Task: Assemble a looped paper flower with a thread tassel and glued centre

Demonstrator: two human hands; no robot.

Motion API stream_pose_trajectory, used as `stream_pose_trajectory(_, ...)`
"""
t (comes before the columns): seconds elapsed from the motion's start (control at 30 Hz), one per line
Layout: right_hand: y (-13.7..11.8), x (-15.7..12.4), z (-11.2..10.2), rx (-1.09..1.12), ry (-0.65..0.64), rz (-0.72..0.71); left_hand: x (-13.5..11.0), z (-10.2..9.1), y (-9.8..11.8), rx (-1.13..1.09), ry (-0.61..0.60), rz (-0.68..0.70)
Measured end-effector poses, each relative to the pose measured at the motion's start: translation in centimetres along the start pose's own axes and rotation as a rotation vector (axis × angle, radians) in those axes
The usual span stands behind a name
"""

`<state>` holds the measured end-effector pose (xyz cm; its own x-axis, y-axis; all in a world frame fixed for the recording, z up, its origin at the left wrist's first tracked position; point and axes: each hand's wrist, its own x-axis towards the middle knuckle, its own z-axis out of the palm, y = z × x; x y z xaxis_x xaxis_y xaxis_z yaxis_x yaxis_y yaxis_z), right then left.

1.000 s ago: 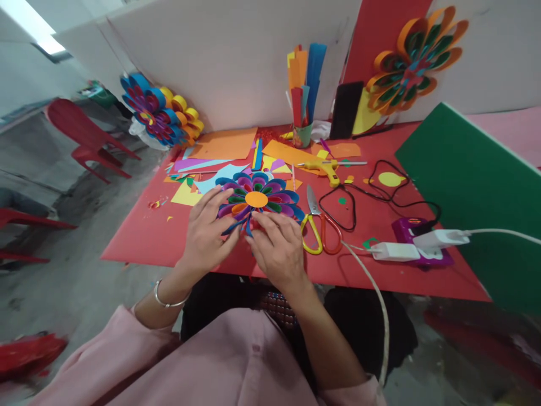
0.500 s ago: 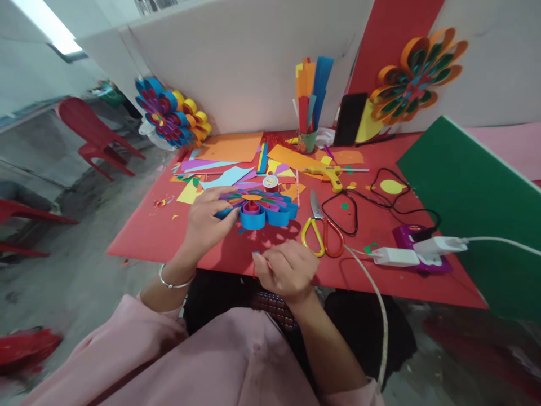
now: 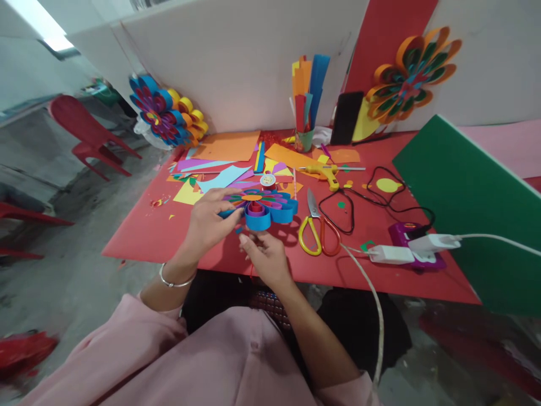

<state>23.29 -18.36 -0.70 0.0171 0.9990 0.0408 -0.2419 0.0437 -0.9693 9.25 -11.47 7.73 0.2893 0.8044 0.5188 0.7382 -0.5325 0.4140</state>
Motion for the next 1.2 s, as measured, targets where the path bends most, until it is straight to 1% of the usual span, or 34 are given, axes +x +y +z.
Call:
stream_pose_trajectory(0.1, -0.4, -0.1, -0.3, -0.153, 0.049, -0.102, -0.1, 0.0, 0.3, 0.004, -0.016, 0.003)
stream_pose_trajectory(0.17, -0.5, -0.1, -0.5, -0.259, 0.060, -0.159, -0.1, 0.0, 0.5, 0.006, -0.018, 0.017)
stream_pose_trajectory(0.3, -0.4, -0.1, -0.8, -0.382, 0.046, -0.207, -0.3, 0.3, 0.9, -0.017, 0.016, 0.041)
stream_pose_trajectory(0.47, 0.0, 0.0, -0.8, -0.409, 0.062, -0.246, -0.6, 0.6, 0.8, -0.037, 0.042, 0.026)
stream_pose_trajectory(0.73, 0.2, -0.1, -0.8, -0.448, 0.088, -0.278, -0.9, 0.8, 0.8, -0.057, 0.037, -0.009)
stream_pose_trajectory(0.9, 0.1, -0.2, -0.8, -0.414, 0.096, -0.289, -1.0, 0.7, 1.0, -0.219, -0.014, -0.070)
stream_pose_trajectory(1.07, -0.4, 0.0, -1.2, -0.360, 0.186, -0.332, -1.1, 0.3, 0.9, -0.396, -0.061, -0.170)
stream_pose_trajectory(1.2, -1.2, 0.1, -1.5, -0.403, 0.236, -0.394, -0.7, -0.5, 1.0, -0.517, -0.112, -0.230)
